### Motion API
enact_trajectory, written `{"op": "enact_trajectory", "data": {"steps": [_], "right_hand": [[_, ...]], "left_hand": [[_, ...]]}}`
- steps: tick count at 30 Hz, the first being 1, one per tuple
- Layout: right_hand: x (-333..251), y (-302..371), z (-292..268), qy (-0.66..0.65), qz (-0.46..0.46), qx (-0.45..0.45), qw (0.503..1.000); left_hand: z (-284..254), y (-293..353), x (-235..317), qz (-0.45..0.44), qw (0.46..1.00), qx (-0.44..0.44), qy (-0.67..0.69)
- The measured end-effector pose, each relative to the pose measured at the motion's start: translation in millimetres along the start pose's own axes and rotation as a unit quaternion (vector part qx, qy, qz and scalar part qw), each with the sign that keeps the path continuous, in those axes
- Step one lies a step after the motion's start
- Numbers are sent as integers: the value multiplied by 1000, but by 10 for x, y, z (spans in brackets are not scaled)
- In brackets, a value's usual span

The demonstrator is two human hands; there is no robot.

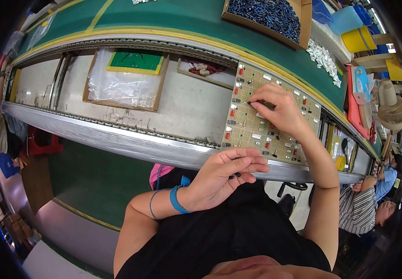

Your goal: The person inserts electronic components into a circuit board by hand, pushes the board down the assembly line, pulls a new circuit board forward, and inserts components into it.

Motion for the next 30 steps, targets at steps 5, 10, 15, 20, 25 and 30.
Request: {"op": "enact_trajectory", "data": {"steps": [5, 10, 15, 20, 25, 30], "right_hand": [[1, 2, -4, -3, 3, 3, 1000], [-18, -4, 22, 2, -7, -3, 1000], [-102, 11, 29, 53, -58, -2, 997], [-280, 56, -47, 95, -50, 24, 994], [-749, 268, -119, 13, -65, -4, 998], [-970, 448, 22, 32, -65, -65, 995]], "left_hand": [[37, 20, 1, -11, 1000, -5, 2], [19, 15, 0, 3, 1000, -5, -3], [4, 5, 31, 10, 1000, 21, 12], [22, -16, 33, 17, 998, 16, 57], [26, -11, 45, 31, 996, 28, 80], [-7, -11, 6, 43, 996, -3, 79]]}}
Point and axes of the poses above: each hand's wrist, its own y-axis away from the middle knuckle, its own z-axis out of the palm, x = y × z, the point moved 10 cm from there along -y, towards the middle knuckle, and after that the axes turned 1 degree about -x, right-handed, at the moved point
